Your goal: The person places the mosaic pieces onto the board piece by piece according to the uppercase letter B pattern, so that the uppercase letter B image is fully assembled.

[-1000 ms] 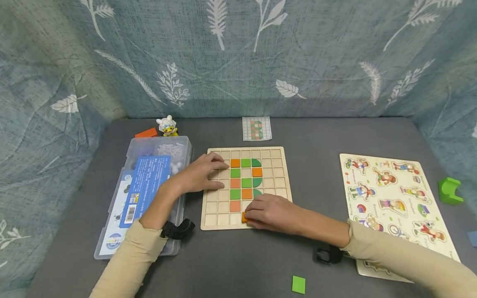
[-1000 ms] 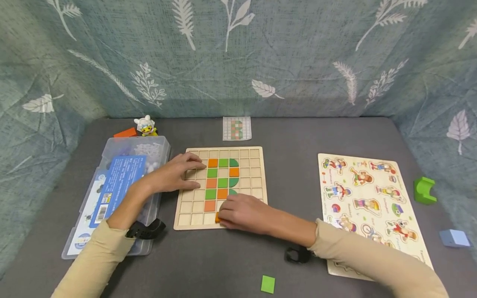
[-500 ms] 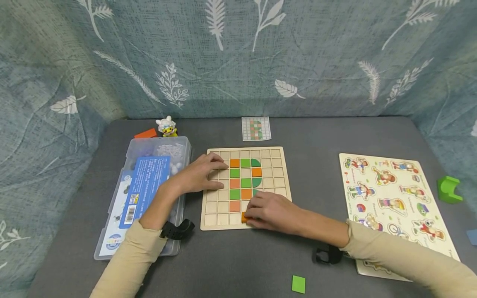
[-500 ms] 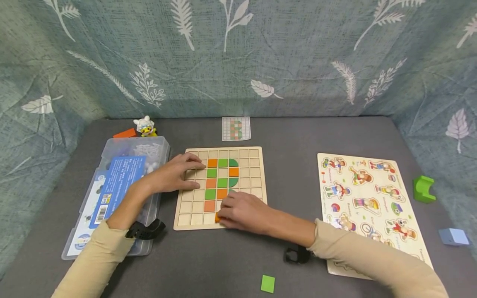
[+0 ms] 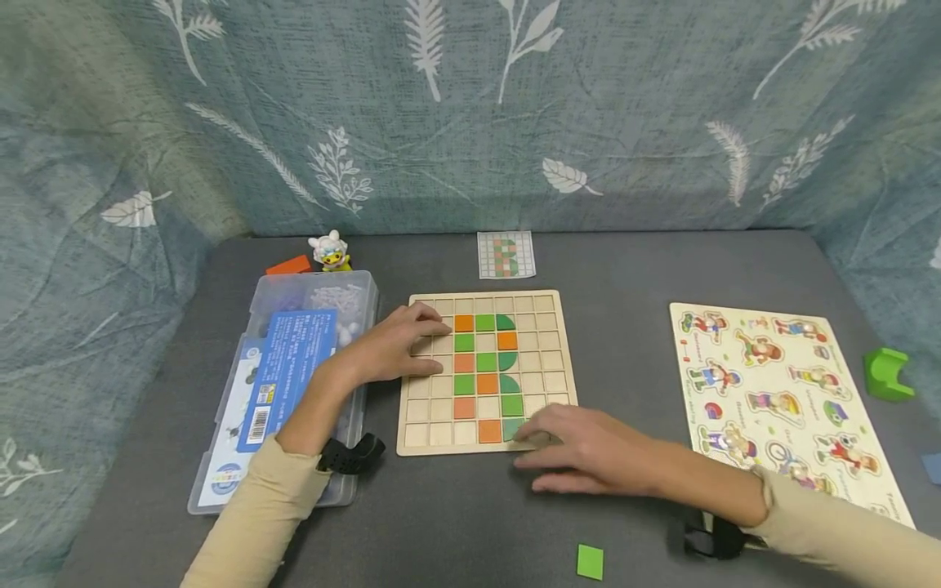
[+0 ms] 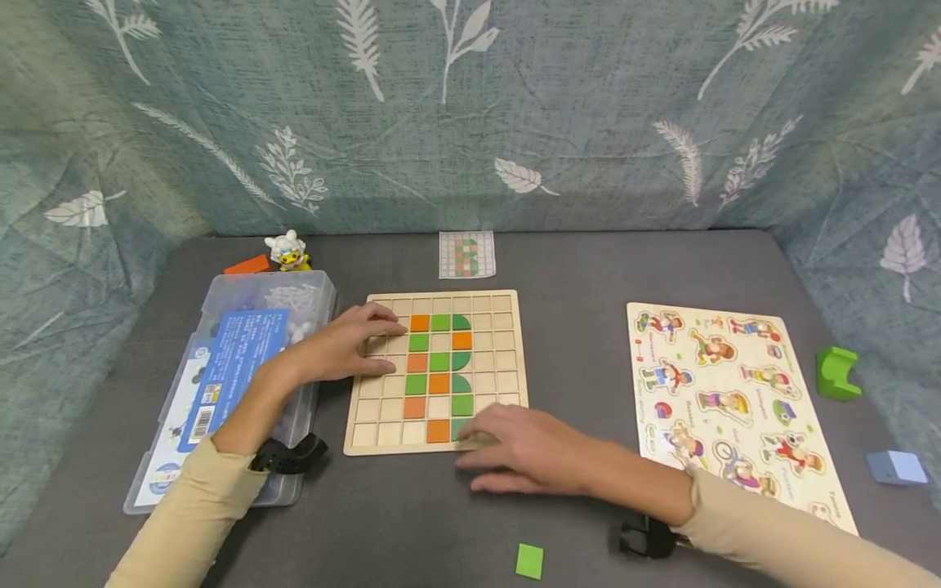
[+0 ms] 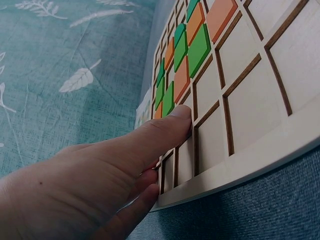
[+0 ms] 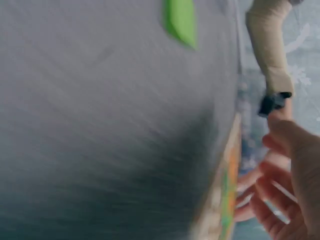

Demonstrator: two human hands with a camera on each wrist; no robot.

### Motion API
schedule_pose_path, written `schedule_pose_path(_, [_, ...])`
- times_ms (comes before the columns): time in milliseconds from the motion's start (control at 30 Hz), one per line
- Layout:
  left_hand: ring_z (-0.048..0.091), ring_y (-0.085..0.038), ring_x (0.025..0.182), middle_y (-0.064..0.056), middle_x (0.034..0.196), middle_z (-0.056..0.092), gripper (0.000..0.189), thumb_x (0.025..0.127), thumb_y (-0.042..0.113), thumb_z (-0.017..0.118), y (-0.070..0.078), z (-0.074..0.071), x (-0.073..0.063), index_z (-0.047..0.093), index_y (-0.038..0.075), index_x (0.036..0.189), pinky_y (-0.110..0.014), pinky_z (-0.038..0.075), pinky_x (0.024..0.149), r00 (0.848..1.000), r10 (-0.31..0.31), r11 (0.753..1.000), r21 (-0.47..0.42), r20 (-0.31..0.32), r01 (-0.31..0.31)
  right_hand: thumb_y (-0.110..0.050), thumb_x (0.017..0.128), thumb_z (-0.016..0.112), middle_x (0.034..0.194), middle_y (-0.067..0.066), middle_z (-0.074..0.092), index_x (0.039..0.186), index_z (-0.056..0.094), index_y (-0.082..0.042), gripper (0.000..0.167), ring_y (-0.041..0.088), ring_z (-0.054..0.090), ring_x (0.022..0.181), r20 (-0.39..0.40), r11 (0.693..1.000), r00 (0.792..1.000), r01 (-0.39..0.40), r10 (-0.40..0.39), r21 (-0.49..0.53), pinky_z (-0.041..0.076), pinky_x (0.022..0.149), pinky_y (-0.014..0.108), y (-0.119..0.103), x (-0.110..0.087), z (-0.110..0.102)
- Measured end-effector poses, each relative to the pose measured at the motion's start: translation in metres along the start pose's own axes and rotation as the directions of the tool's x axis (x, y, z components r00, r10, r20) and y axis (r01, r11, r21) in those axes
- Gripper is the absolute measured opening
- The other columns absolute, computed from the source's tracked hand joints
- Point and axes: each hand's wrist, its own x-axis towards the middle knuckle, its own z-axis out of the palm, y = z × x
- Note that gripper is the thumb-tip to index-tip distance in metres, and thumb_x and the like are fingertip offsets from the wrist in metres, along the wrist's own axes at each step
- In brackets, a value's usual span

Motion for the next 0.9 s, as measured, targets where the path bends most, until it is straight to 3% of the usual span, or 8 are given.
schedule_pose_path(200, [0.043, -0.033, 0.121, -0.014, 0.134, 0.048, 0.051, 0.087, 0.024, 0.073, -0.002, -0.001, 0.000, 0.058, 0.005, 0.133, -0.050, 0.039, 0.103, 1.000, 0.006, 1.000, 0.004, -0.008, -0.006, -0.032, 0.089, 0.071, 0.124, 0.003, 0.062, 0.116, 0.070, -0.020, 0.030, 0.013, 0.057, 0.114, -0.037, 0.987, 0.992, 0.121, -0.118, 0.103, 0.048, 0.093, 0.026, -0.021, -0.046, 0.000])
schedule_pose_path(333, [0.044, -0.033, 0.119, -0.014, 0.133, 0.049, 0.051, 0.086, 0.024, 0.073, -0.003, -0.001, -0.001, 0.059, 0.005, 0.132, -0.049, 0.040, 0.101, 1.000, 0.012, 1.000, 0.011, -0.015, -0.012, -0.032, 0.085, 0.075, 0.126, 0.003, 0.062, 0.120, 0.068, -0.021, 0.037, 0.013, 0.057, 0.116, -0.044, 0.979, 0.991, 0.133, -0.127, 0.153, 0.046, 0.094, 0.024, -0.028, -0.063, 0.003])
schedule_pose_path(900, [0.044, -0.033, 0.122, -0.015, 0.134, 0.049, 0.052, 0.086, 0.024, 0.073, -0.001, 0.000, 0.001, 0.059, 0.005, 0.132, -0.051, 0.039, 0.104, 1.000, 0.016, 1.000, -0.001, -0.008, -0.016, -0.024, 0.086, 0.074, 0.127, -0.004, 0.065, 0.115, 0.071, -0.024, 0.030, 0.016, 0.053, 0.122, 0.005, 0.949, 0.984, 0.168, -0.176, 0.267, 0.042, 0.100, 0.027, -0.023, -0.079, 0.012])
